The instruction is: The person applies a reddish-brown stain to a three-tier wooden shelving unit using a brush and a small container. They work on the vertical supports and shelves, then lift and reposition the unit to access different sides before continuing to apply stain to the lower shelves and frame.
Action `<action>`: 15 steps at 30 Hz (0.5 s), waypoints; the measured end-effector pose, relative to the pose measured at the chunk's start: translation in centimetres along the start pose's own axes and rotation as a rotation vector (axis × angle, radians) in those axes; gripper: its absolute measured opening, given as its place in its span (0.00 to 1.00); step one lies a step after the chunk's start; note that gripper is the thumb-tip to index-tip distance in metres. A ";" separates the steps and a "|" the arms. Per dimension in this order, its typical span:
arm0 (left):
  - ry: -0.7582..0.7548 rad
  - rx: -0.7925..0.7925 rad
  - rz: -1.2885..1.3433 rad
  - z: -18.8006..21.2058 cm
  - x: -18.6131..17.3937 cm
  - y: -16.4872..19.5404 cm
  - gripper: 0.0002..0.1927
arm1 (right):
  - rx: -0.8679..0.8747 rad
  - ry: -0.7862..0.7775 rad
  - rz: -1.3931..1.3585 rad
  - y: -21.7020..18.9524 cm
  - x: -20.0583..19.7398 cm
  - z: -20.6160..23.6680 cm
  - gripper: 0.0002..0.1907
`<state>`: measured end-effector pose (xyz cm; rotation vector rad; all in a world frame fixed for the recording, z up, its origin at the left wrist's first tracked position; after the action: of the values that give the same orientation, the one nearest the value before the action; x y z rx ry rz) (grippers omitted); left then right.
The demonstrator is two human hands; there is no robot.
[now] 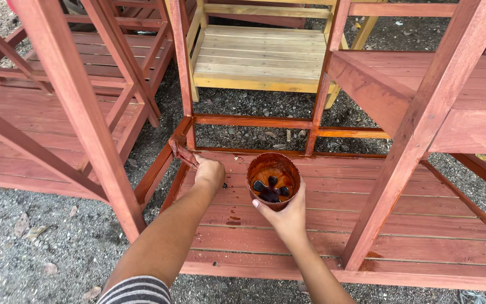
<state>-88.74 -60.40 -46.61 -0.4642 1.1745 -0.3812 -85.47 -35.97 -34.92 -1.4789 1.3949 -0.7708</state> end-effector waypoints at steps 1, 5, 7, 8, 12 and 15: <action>-0.007 -0.013 0.007 1.0 -0.2 0.1 0.15 | -0.006 -0.002 0.003 -0.3 -0.1 0.2 0.51; -0.021 -0.070 0.091 4.5 -2.0 0.3 0.15 | -0.039 -0.021 0.012 -1.8 -0.6 0.8 0.51; -0.035 -0.086 0.141 6.4 -2.9 0.8 0.15 | -0.075 -0.025 0.022 -2.8 -0.9 1.1 0.51; -0.044 -0.095 0.154 7.3 -3.4 0.7 0.15 | -0.096 -0.033 0.022 -3.4 -1.0 1.1 0.51; 0.008 -0.137 0.189 11.5 -4.8 0.6 0.15 | -0.133 -0.062 0.021 -4.8 -0.9 1.7 0.50; 0.068 -0.209 0.223 14.4 -6.0 0.6 0.15 | -0.096 -0.061 -0.008 -4.8 -0.8 2.0 0.48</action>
<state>-77.26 -54.67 -37.79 -0.4980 1.3240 -0.0817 -81.89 -35.14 -31.14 -1.5706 1.3975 -0.6665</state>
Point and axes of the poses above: each hand's wrist, its own z-axis away from the middle knuckle, its own x-axis out of the palm, y = z × x, the point moved 7 cm from there along -z, towards the middle knuckle, and after that the axes turned 5 degrees about y, right-handed, at the moved point
